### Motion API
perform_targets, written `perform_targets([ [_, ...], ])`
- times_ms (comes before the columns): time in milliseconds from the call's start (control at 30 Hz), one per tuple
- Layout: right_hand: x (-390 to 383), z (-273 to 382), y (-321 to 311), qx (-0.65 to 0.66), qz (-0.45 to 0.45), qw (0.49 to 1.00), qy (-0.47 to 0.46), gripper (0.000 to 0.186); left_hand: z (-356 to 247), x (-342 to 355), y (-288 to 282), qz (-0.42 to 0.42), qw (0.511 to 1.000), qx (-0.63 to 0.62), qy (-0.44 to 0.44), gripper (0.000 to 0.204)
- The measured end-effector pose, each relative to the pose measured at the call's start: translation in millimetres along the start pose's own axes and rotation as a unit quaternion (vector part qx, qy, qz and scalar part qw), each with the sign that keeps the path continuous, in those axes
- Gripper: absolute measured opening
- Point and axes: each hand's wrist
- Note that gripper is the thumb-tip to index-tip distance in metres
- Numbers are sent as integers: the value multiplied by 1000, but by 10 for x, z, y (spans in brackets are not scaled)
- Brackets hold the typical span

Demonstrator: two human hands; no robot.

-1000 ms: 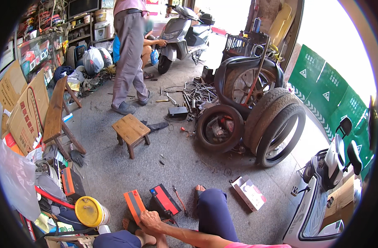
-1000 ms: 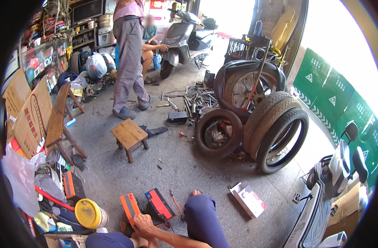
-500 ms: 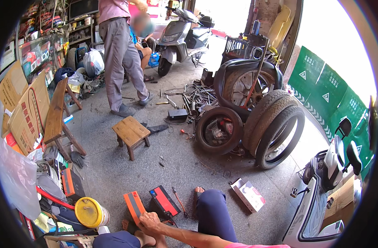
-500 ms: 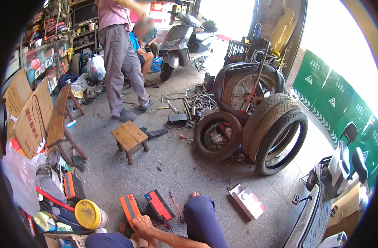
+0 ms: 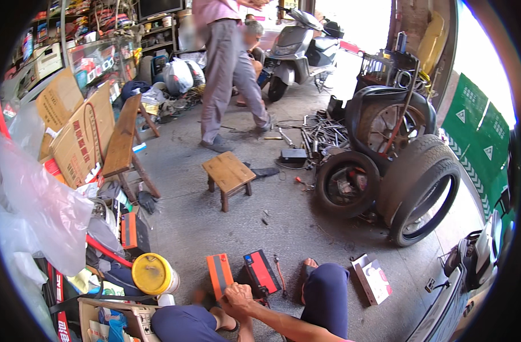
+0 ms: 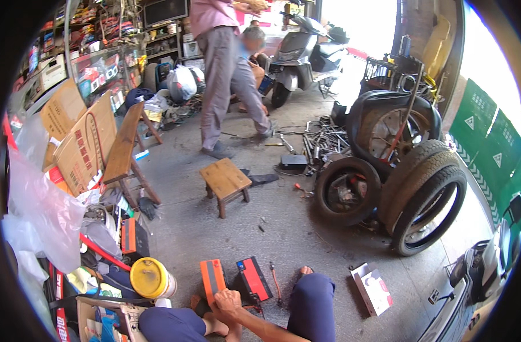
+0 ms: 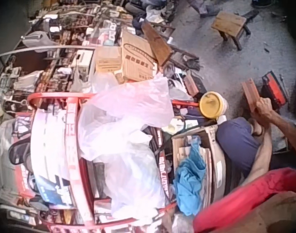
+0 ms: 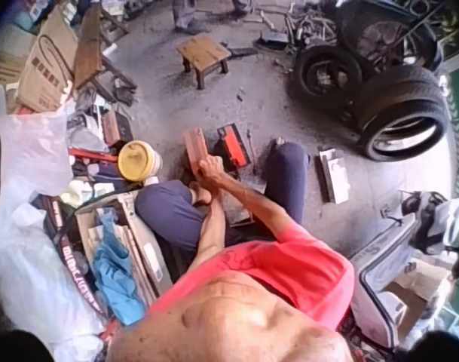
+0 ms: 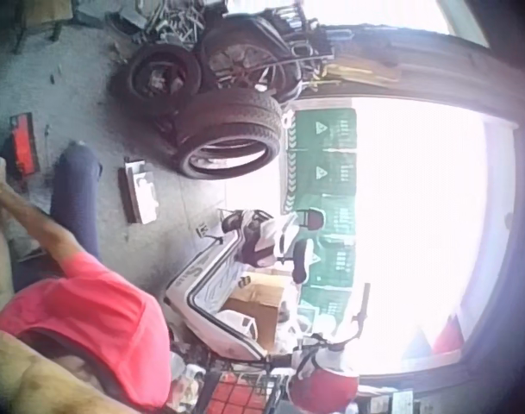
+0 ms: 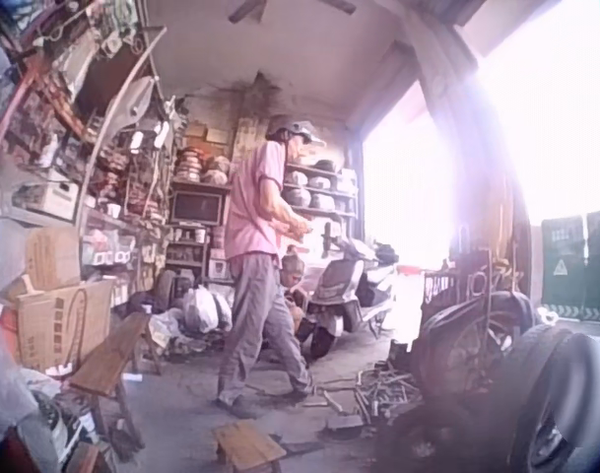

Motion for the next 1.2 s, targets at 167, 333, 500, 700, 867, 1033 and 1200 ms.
perform_targets([
  [167,-8,54,-1,-23,-40,998,36,24,-1,4,-34,0,1000,0,-9,32],
  [333,-26,33,-12,-19,-41,999,2,25,19,-3,-46,-1,1000,-1,-11,32],
  [500,-23,38,23,-22,-45,999,-12,25,24,-25,-39,5,1000,-3,-9,32],
  [700,-4,-35,-87,-44,-58,997,-21,22,151,-43,-155,44,998,-36,-12,33],
  [867,55,-224,396,-184,-75,980,-25,8,392,-13,-580,172,975,-140,27,33],
  [1033,96,-244,231,-24,39,998,34,10,600,-142,-752,-35,989,9,146,23],
  [1200,171,-337,160,62,71,985,146,13,487,-381,-240,-135,939,195,248,11],
])
Point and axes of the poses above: each hand's wrist, its own x-axis towards the middle knuckle, its own y-axis out of the palm, z = x × y, and after that the axes turned 1 degree about z, right-handed
